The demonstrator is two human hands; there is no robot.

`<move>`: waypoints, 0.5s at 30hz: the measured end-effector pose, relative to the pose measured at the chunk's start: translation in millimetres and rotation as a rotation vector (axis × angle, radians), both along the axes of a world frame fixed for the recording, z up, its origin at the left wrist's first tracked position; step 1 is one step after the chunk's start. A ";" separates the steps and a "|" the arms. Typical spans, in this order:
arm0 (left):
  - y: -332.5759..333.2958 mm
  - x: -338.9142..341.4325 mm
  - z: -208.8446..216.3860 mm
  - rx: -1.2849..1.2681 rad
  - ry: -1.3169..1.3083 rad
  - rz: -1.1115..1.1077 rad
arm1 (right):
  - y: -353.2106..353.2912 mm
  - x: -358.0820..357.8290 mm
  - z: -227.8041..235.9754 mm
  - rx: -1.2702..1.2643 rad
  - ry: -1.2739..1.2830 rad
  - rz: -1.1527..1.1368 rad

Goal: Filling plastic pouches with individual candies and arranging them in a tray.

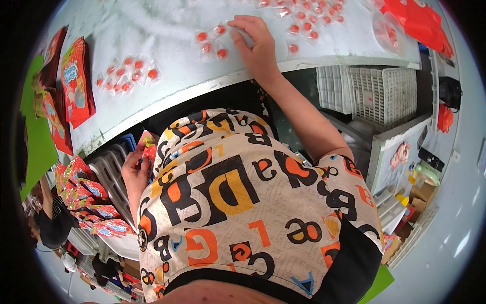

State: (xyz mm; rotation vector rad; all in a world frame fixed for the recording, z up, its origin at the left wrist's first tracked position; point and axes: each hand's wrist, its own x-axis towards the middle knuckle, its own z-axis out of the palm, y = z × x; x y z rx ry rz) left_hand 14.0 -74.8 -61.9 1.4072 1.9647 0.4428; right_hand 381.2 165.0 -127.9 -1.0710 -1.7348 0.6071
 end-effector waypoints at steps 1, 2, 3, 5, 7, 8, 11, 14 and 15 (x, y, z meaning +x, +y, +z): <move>-0.6 0.4 0.4 0.018 0.001 -0.008 | -0.6 -2.0 2.1 -0.002 0.001 0.005; -0.7 0.5 0.5 0.016 0.002 -0.003 | -1.6 -4.2 6.5 0.013 -0.053 0.015; -0.5 0.5 0.5 0.016 0.006 -0.002 | -2.0 -6.2 8.5 0.027 -0.108 0.025; 2.3 1.7 1.1 0.018 0.009 -0.004 | 0.8 -7.8 4.9 0.063 -0.139 0.027; 3.9 3.5 3.9 -0.015 -0.041 0.039 | 1.6 -14.3 3.9 0.099 -0.166 0.036; 2.4 0.9 2.2 -0.015 -0.037 0.047 | -0.6 -21.0 5.7 0.079 -0.181 0.050; -10.1 -9.6 -9.6 0.012 0.003 0.044 | -4.0 -41.1 22.4 -0.005 -0.331 0.147; 0.6 -5.7 -6.3 -0.005 0.054 -0.001 | -5.5 -59.3 6.8 0.017 -0.595 0.159; 0.3 -4.7 -7.4 0.077 0.070 -0.025 | -5.9 -67.3 5.8 0.072 -0.648 0.161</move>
